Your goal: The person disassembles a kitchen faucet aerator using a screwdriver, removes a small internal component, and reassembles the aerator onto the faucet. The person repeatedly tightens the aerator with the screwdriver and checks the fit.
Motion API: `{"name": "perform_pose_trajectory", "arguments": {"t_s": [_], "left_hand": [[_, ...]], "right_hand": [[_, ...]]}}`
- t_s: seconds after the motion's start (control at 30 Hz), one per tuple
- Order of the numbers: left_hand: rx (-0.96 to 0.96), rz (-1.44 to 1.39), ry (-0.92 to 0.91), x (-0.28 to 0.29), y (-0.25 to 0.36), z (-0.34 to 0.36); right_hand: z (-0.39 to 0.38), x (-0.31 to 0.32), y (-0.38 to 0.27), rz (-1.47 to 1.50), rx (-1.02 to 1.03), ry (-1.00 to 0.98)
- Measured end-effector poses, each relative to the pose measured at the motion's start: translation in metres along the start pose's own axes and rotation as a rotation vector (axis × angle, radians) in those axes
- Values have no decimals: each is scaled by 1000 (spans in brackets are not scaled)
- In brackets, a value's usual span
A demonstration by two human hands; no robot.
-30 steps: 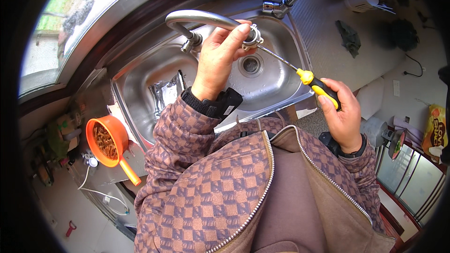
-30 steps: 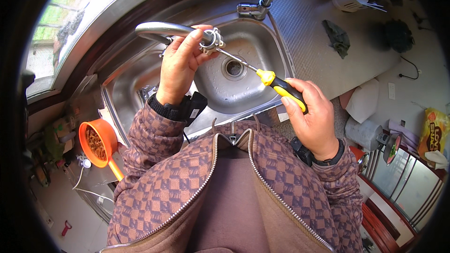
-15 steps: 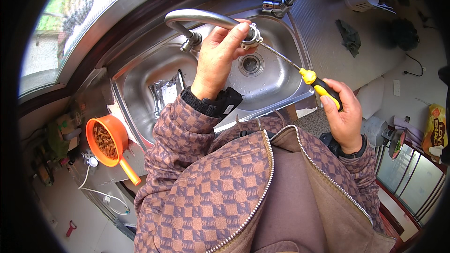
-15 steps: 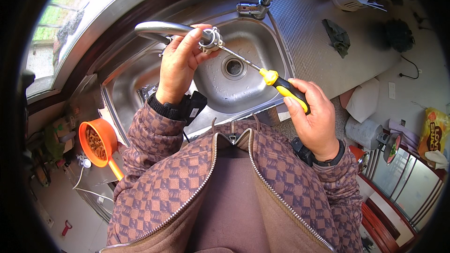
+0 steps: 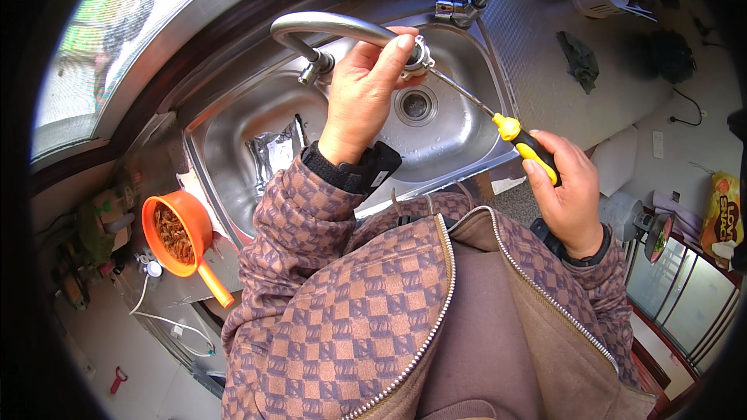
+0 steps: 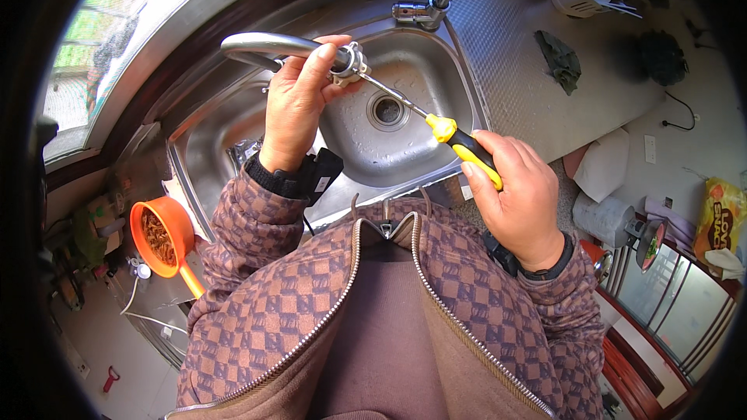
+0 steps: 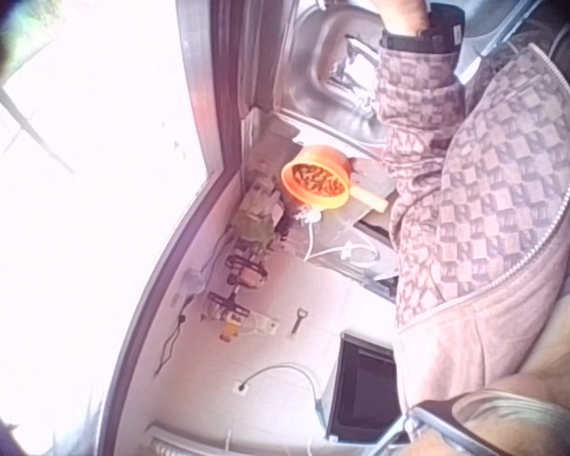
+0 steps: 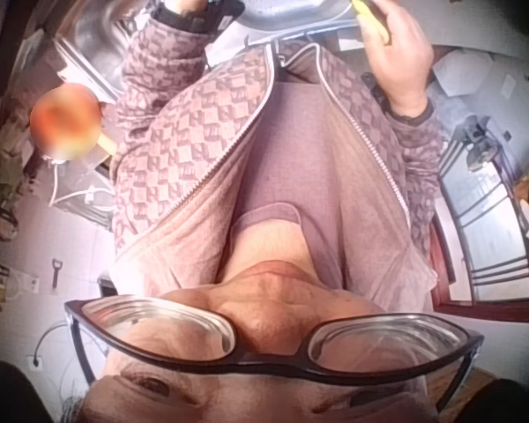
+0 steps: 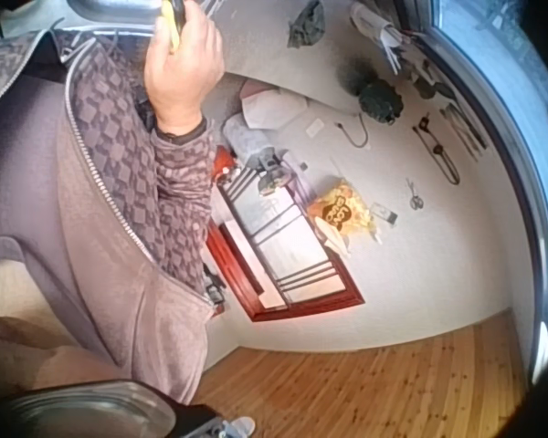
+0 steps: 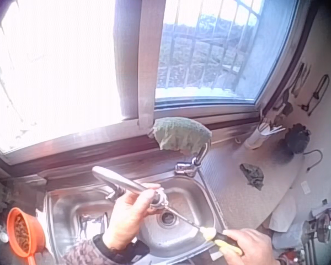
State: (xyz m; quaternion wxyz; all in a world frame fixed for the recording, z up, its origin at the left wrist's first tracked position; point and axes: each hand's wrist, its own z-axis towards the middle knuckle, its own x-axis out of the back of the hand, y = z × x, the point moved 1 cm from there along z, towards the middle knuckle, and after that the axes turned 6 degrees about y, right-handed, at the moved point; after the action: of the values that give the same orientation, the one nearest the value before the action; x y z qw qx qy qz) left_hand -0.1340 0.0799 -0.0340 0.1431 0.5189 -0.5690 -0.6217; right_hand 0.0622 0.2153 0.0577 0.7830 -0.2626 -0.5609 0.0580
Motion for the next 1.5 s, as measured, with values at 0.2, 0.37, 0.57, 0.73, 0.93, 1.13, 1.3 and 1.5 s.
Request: {"name": "perform_pose_trajectory", "arguments": {"t_s": [0.2,0.37,0.57,0.73,0.93,1.13,1.3,1.5], "left_hand": [[-22,-2,10,-2,0,-1],[-41,-2,17,-2,-1,0],[-36,64,-10,-1,-4,-1],[-54,30,-6,-3,-5,0],[-58,-7,12,-3,-5,-1],[-66,21,10,-2,-7,-2],[-67,71,-10,1,-7,0],[-73,63,-10,3,-6,-2]], "right_hand": [[5,5,-11,58,-102,-86],[4,-5,-11,858,-612,-188],[8,-3,-12,52,-104,89],[7,-8,-13,635,-652,-130],[13,-5,-7,990,-829,-342],[11,-8,-17,206,-165,20],[13,-8,-15,872,-818,-136],[16,-7,-8,680,-661,-218]]}}
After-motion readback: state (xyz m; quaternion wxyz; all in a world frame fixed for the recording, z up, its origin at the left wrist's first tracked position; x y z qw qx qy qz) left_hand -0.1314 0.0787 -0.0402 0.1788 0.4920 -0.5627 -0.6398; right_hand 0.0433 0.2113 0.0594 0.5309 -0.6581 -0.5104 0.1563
